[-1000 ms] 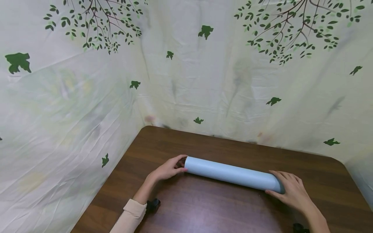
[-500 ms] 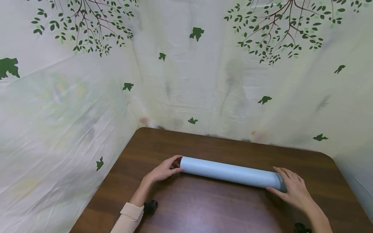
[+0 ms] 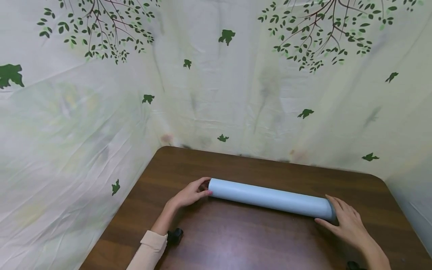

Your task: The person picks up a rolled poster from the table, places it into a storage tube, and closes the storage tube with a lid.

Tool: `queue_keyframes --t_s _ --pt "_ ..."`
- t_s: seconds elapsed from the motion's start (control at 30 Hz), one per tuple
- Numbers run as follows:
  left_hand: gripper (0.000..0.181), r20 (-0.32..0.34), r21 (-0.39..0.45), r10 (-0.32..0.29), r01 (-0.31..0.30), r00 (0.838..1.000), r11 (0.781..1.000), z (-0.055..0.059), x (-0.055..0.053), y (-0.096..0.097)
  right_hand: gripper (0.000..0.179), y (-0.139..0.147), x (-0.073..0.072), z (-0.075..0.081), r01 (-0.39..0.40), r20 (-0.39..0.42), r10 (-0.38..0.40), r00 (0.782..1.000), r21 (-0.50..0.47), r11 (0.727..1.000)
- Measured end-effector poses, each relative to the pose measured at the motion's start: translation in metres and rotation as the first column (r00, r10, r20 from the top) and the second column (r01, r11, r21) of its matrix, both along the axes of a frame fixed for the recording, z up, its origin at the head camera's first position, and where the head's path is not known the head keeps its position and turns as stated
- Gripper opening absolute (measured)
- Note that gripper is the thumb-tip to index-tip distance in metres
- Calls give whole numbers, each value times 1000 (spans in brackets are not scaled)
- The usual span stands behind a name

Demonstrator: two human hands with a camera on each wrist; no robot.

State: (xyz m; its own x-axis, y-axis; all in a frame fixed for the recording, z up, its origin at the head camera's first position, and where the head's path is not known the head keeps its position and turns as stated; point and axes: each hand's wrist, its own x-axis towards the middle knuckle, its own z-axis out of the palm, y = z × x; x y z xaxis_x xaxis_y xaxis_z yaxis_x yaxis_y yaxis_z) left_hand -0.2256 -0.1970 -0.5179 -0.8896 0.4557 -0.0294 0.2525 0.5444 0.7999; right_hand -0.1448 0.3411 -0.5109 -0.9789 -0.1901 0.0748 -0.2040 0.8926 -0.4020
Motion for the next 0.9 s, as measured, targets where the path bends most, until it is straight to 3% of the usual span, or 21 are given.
queue_keyframes --t_s 0.13,0.33,0.57,0.9 --pt "58 2 5 1 -1 1000 1000 0 0 0 105 2 0 1 9 81 -8 997 -12 1000" --pt "58 -6 1 2 -2 1000 1000 0 0 1 116 1 -1 3 15 256 25 966 -157 988" --pt "54 -9 20 27 -27 1000 999 -1 0 1 114 -6 -2 1 -4 270 56 961 -190 982" --pt "60 12 6 46 -46 999 999 3 4 0 117 3 -2 7 22 296 33 955 -183 983"
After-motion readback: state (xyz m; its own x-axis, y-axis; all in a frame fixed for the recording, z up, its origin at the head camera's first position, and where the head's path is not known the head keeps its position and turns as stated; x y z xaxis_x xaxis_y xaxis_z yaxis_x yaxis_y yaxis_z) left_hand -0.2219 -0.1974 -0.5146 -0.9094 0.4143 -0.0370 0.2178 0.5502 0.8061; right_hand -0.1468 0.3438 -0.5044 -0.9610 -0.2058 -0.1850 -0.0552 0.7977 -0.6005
